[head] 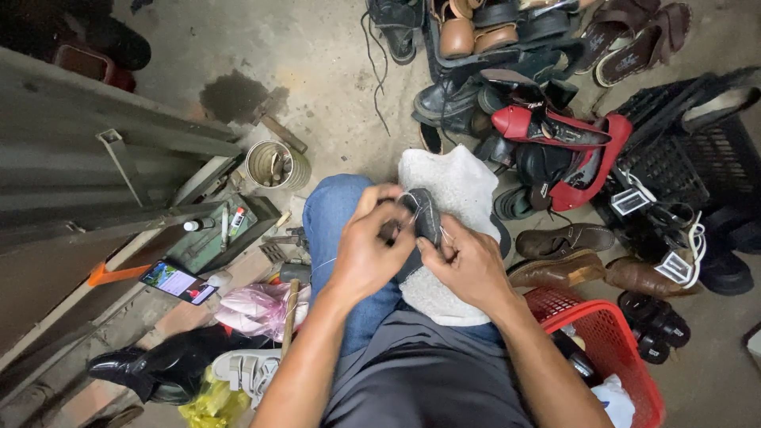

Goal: The person sits on the floor and sews a black shoe sole using a needle and white thread. The shoe rests on a white cloth on the lap while the hands pull the thread through the sole repeatedly.

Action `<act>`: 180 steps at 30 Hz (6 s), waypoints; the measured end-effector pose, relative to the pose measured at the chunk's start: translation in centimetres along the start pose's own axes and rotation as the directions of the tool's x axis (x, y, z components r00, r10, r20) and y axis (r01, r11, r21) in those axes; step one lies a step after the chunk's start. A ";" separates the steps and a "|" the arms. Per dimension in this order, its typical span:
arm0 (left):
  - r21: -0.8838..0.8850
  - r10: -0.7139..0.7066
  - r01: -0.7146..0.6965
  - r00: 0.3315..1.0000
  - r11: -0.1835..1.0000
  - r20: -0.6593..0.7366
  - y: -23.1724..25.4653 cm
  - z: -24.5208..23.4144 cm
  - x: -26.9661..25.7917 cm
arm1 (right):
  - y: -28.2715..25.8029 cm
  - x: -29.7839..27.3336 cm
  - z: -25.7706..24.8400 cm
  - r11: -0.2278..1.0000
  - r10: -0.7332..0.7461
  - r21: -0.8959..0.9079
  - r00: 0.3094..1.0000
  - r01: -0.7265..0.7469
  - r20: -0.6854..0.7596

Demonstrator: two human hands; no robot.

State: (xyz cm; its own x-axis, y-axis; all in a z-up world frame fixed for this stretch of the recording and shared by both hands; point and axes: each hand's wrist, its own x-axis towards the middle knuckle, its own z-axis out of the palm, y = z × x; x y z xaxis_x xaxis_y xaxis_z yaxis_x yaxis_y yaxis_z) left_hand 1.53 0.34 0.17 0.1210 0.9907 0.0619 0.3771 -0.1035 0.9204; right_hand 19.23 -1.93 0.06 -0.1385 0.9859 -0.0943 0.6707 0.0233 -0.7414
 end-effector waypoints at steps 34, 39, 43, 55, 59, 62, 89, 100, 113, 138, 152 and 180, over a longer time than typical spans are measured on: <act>0.231 -0.157 0.227 0.946 0.946 -0.284 -3.8 -6.9 -7.6 | -0.2 1.1 -0.1 0.918 -0.394 -0.152 0.891 0.368 -0.226; -0.003 -0.129 0.129 0.987 0.992 -0.093 -2.3 -1.9 -4.6 | 1.5 -0.2 -0.1 0.996 -0.077 0.032 0.997 0.078 -0.032; -0.102 -0.114 0.108 0.992 0.989 -0.055 -3.0 -0.5 -4.5 | 4.4 -1.1 -2.3 0.995 0.104 0.007 0.988 -0.104 -0.110; -0.253 -0.119 0.111 0.993 0.961 -0.015 -2.6 0.7 -4.5 | 1.6 0.8 -0.8 0.898 -0.407 -0.248 0.901 0.364 -0.148; -0.274 -0.120 0.107 0.992 0.956 -0.033 -2.6 1.0 -4.2 | 3.2 0.5 -1.0 0.922 -0.295 0.224 0.947 0.317 -0.124; -0.295 -0.125 0.115 0.992 0.949 -0.014 -2.8 1.7 -4.3 | 5.4 -0.5 -0.9 0.548 -0.187 0.811 0.975 0.208 -0.124; 0.165 0.041 -0.060 0.992 0.984 0.116 2.9 0.6 -2.2 | 3.6 -2.4 -1.6 0.955 0.293 0.054 0.956 -0.292 -0.018; 0.268 0.162 -0.198 0.975 0.943 0.153 1.6 1.5 -2.6 | 3.7 -1.9 -1.8 0.935 0.335 0.110 0.941 -0.338 0.039; 0.272 0.186 -0.227 0.968 0.935 0.168 2.3 1.1 -2.5 | 3.5 -1.9 -2.0 0.951 0.276 0.142 0.961 -0.276 0.018; 0.425 0.203 -0.377 0.894 0.823 0.399 1.6 -3.5 2.1 | -0.1 -0.2 -0.3 0.975 -0.168 -0.153 0.985 0.160 -0.039; 0.422 0.272 -0.337 0.939 0.842 0.208 0.6 -3.2 0.0 | 1.2 0.8 -0.3 0.950 -0.308 -0.123 0.929 0.288 -0.204; 0.414 0.100 -0.168 0.978 0.895 0.182 -1.1 -6.0 -0.7 | -2.2 0.8 -1.1 0.941 -0.304 0.109 0.943 0.319 -0.136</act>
State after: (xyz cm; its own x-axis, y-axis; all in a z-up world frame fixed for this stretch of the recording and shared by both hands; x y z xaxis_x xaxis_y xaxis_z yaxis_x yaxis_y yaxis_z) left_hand -4.44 0.24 1.43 0.3229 0.9428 0.0825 0.6969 -0.2959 0.6533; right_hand 18.50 -1.00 2.33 -0.2352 0.9450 0.2271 0.5075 0.3187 -0.8005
